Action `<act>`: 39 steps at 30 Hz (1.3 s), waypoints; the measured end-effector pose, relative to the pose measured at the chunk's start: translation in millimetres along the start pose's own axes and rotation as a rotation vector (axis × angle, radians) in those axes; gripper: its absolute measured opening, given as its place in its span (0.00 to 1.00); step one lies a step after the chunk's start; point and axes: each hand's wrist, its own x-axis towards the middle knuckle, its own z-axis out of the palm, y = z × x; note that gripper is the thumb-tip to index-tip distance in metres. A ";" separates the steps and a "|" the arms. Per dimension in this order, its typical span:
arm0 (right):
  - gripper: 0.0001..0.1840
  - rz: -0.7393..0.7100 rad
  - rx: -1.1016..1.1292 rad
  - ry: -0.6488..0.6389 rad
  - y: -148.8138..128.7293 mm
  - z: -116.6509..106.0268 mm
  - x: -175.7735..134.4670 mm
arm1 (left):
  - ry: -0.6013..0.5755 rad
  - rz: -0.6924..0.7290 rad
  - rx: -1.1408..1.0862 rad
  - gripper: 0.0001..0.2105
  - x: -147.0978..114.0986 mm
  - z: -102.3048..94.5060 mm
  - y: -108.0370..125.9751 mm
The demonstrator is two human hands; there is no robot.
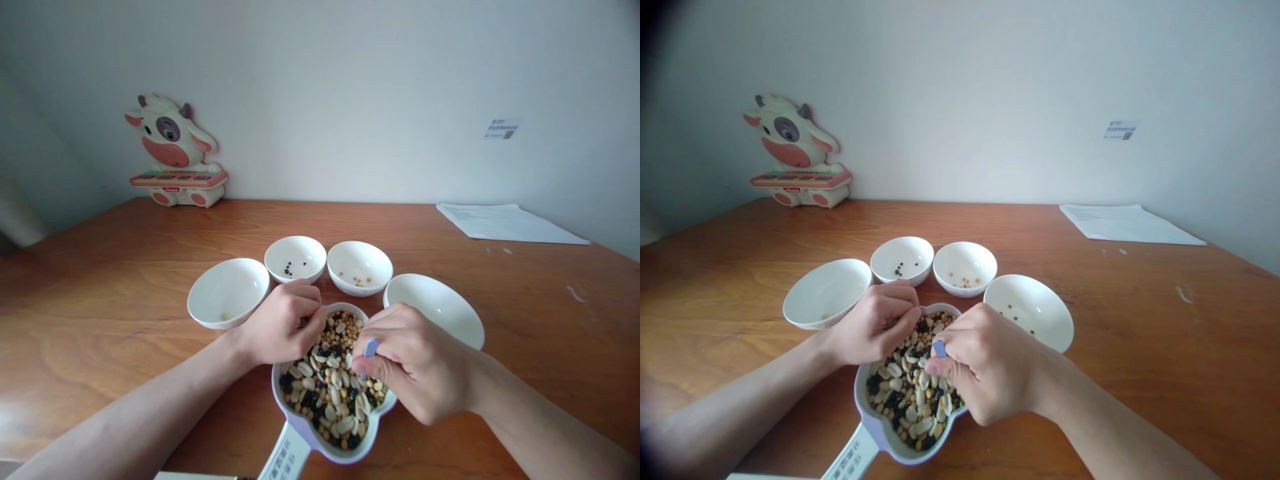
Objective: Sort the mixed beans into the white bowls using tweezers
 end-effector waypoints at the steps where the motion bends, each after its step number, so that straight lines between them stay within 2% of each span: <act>1: 0.17 -0.003 0.007 0.016 -0.1 -0.5 0.1 | 0.001 0.001 0.002 0.20 0.0 0.0 0.1; 7: 0.16 0.002 0.041 0.071 -1.9 -6.1 2.9 | 0.001 -0.005 -0.005 0.19 -0.5 0.2 -1.0; 20: 0.14 0.003 0.098 0.023 0.1 -1.5 2.1 | 0.006 0.002 -0.018 0.19 -0.5 0.6 -1.6; 29: 0.17 0.027 0.087 -0.001 0.2 -2.3 1.3 | 0.011 0.004 -0.031 0.20 -1.5 0.3 -2.1; 39: 0.17 -0.004 0.063 0.017 0.6 -2.0 0.4 | 0.000 0.002 -0.024 0.19 -1.5 0.9 -2.1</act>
